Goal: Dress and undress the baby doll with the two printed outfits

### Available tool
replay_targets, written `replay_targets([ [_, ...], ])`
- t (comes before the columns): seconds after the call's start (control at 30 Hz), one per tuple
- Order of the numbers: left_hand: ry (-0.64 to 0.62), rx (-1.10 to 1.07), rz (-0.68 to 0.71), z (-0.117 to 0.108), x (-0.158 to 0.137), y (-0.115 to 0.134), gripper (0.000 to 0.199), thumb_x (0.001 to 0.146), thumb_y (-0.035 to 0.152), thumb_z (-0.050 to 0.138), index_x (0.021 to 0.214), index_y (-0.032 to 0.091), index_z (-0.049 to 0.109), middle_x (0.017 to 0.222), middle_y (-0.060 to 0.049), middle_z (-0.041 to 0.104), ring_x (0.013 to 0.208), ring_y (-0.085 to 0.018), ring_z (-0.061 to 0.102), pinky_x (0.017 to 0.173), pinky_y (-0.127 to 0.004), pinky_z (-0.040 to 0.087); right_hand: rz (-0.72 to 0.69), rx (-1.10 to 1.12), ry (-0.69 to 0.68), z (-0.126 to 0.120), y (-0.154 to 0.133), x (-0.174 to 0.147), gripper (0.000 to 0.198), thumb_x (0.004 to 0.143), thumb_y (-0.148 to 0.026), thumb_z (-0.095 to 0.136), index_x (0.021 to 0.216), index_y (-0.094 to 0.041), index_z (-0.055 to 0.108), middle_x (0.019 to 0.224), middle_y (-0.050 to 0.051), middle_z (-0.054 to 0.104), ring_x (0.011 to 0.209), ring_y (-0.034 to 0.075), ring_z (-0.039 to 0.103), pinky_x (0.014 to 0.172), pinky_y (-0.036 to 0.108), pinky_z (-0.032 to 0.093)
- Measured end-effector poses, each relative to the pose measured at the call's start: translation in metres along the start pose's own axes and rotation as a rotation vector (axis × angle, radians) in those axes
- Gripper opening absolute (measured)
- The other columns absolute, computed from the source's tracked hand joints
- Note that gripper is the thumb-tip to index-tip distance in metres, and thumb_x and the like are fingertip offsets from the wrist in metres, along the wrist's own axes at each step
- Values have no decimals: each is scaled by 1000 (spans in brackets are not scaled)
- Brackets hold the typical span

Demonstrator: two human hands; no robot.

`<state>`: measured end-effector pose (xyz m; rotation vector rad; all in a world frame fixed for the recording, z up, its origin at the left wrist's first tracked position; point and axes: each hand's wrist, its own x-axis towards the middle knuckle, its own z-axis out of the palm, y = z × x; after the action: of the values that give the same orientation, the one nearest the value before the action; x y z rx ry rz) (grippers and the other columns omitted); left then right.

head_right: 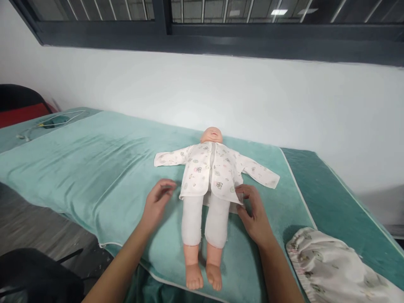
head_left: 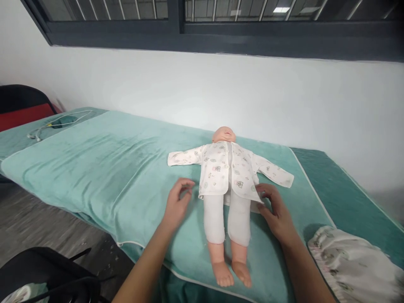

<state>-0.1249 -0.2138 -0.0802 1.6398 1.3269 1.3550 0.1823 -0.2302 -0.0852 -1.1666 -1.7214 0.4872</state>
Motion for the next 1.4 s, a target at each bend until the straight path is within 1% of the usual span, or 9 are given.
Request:
replay_targets([
  [0.2,268,568,-54,-24,58,-31,47,84,17,47,130,18,54,130,-14,55,125,-27,50,107,-42,43,-7,160,75,2,-24,26,35,88,-32,62,123,-31,58,130,8,56,122,29,50,96,44,42],
  [0.3,237,761,-130,-31,79,-39,53,87,21,47,139,20,52,132,-14,57,123,-32,51,104,-47,43,-80,175,-50,3,-58,57,31,91,-35,60,122,-32,60,132,6,57,123,28,51,98,43,41],
  [0.4,159,881,-148,-34,90,-43,53,89,21,43,141,23,51,131,-13,60,119,-34,52,97,-48,44,5,61,-54,12,-80,94,26,93,-40,55,117,-30,62,124,6,62,106,25,58,90,41,45],
  [0.5,122,966,-154,-33,95,-44,52,91,19,39,141,21,52,129,-14,61,119,-33,52,93,-46,44,140,-138,-34,33,-76,135,29,91,-43,55,113,-25,61,116,7,65,93,24,60,79,40,47],
  [0.77,114,1051,-177,-30,98,-44,51,96,20,29,145,15,45,134,-19,57,121,-35,49,94,-48,42,306,-603,-189,74,-42,211,36,85,-42,59,111,-17,63,100,16,68,92,33,62,75,41,44],
  [0.9,114,1069,-182,-29,99,-45,51,96,19,28,145,14,44,133,-19,57,120,-35,49,92,-48,42,288,-515,-199,75,-35,215,27,79,-26,59,105,-22,65,104,9,69,96,29,61,78,37,42],
  [1.0,116,1091,-168,-27,99,-47,51,97,19,28,145,13,44,133,-20,56,119,-36,49,92,-49,42,294,-342,-58,71,-27,209,27,76,-18,52,99,-21,66,103,7,68,90,24,60,78,35,42],
  [1.2,120,1123,-178,-25,99,-50,52,93,12,28,141,14,48,135,-19,54,119,-36,48,92,-48,41,440,-63,154,62,-9,198,22,69,-20,55,88,-18,67,74,0,58,69,16,51,67,30,38],
  [1.4,157,1099,-229,-27,105,-51,56,89,7,30,141,15,49,139,-19,52,121,-35,47,94,-49,41,451,110,251,63,-1,195,20,66,-21,58,84,-19,65,72,-2,59,67,15,50,68,29,40],
])
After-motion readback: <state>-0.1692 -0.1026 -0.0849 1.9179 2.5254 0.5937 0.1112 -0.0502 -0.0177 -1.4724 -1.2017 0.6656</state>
